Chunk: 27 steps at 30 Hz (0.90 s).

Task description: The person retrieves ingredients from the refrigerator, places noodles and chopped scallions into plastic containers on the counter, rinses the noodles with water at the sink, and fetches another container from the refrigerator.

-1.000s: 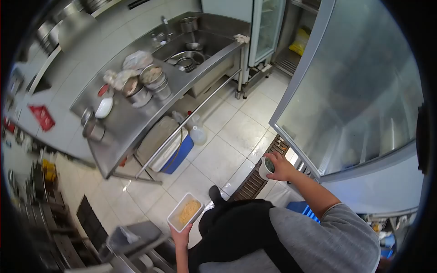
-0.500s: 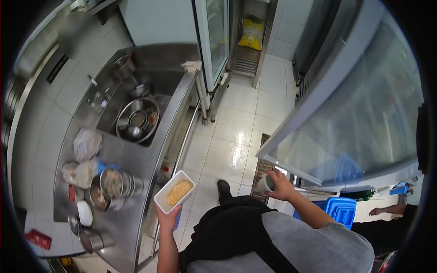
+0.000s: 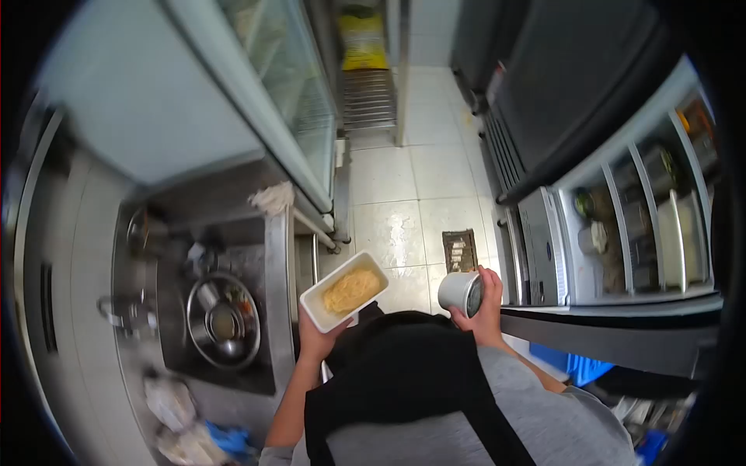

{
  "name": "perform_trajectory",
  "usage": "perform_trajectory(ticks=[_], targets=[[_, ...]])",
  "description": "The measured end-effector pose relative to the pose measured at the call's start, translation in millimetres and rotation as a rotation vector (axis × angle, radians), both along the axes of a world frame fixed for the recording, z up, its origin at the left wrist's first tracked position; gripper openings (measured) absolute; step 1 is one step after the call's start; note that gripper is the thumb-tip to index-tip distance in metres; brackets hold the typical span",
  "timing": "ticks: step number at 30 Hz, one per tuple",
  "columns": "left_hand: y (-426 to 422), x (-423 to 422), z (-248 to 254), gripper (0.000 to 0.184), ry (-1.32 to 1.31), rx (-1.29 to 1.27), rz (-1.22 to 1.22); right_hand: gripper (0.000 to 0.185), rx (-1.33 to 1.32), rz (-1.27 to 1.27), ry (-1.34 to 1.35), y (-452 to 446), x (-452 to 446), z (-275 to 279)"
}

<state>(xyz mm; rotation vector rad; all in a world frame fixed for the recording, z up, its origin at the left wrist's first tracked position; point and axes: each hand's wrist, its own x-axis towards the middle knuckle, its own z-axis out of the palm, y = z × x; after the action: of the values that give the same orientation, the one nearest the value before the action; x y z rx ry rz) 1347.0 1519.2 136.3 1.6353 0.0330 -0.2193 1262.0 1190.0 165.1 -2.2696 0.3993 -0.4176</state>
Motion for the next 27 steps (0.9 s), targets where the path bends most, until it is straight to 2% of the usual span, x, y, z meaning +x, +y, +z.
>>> perform_trajectory(ticks=[2, 5, 6, 7, 8, 9, 10, 11, 16, 17, 19, 20, 22, 23, 27], targets=[[-18.6, 74.8, -4.7, 0.083, -0.169, 0.183, -0.158, 0.095, -0.104, -0.089, 0.126, -2.3, 11.8, 3.0], [-43.7, 176.2, -10.7, 0.087, -0.277, 0.279, -0.447, 0.095, -0.168, -0.345, 0.263, -3.3, 41.7, 28.4], [-62.2, 203.4, 5.2, 0.089, -0.381, 0.241, -0.479, 0.094, -0.237, -0.411, 0.306, -5.4, 45.7, 30.8], [-80.8, 229.9, 11.0, 0.09, -0.298, 0.106, -0.515, 0.092, -0.276, -0.466, 0.326, -9.5, 48.0, 30.3], [-89.9, 260.0, -0.8, 0.091, -0.303, 0.186, -0.581, 0.091, -0.27, -0.523, 0.358, -10.8, 50.6, 31.3], [-114.0, 279.5, 5.9, 0.091, -0.143, -0.077, -0.605, 0.09, -0.256, -0.577, 0.387, -11.9, 53.4, 33.0], [-130.0, 301.5, -2.2, 0.089, -0.175, -0.054, -0.685, 0.088, -0.225, -0.652, 0.411, -13.5, 50.7, 36.9], [-153.1, 313.3, 9.3, 0.086, -0.131, -0.106, -0.685, 0.089, -0.194, -0.706, 0.409, -13.6, 53.8, 41.2], [-244.1, 375.4, -37.1, 0.089, -0.124, -0.094, -0.794, 0.091, -0.091, -0.91, 0.382, -18.2, 60.4, 12.0], [-271.3, 381.7, -39.2, 0.089, -0.133, -0.1, -0.812, 0.092, -0.084, -0.918, 0.298, -35.7, 56.8, 0.5], [-323.2, 390.0, -29.9, 0.089, -0.056, -0.096, -0.875, 0.093, -0.08, -0.949, 0.295, -64.0, 51.3, 1.3], [-338.6, 391.2, -19.3, 0.087, 0.067, -0.12, -0.851, 0.093, -0.085, -0.96, 0.296, -70.4, 50.6, 5.1], [-350.8, 407.8, -12.4, 0.085, -0.005, -0.025, -0.903, 0.091, 0.008, -1.039, 0.46, -66.4, 51.9, 7.4], [-348.3, 423.4, -11.0, 0.083, -0.062, 0.051, -0.95, 0.091, 0.025, -1.049, 0.455, -64.1, 52.4, 4.7], [-375.3, 463.5, 24.9, 0.083, -0.088, 0.06, -0.955, 0.092, -0.024, -1.209, 0.313, -73.5, 50.7, -19.2]])
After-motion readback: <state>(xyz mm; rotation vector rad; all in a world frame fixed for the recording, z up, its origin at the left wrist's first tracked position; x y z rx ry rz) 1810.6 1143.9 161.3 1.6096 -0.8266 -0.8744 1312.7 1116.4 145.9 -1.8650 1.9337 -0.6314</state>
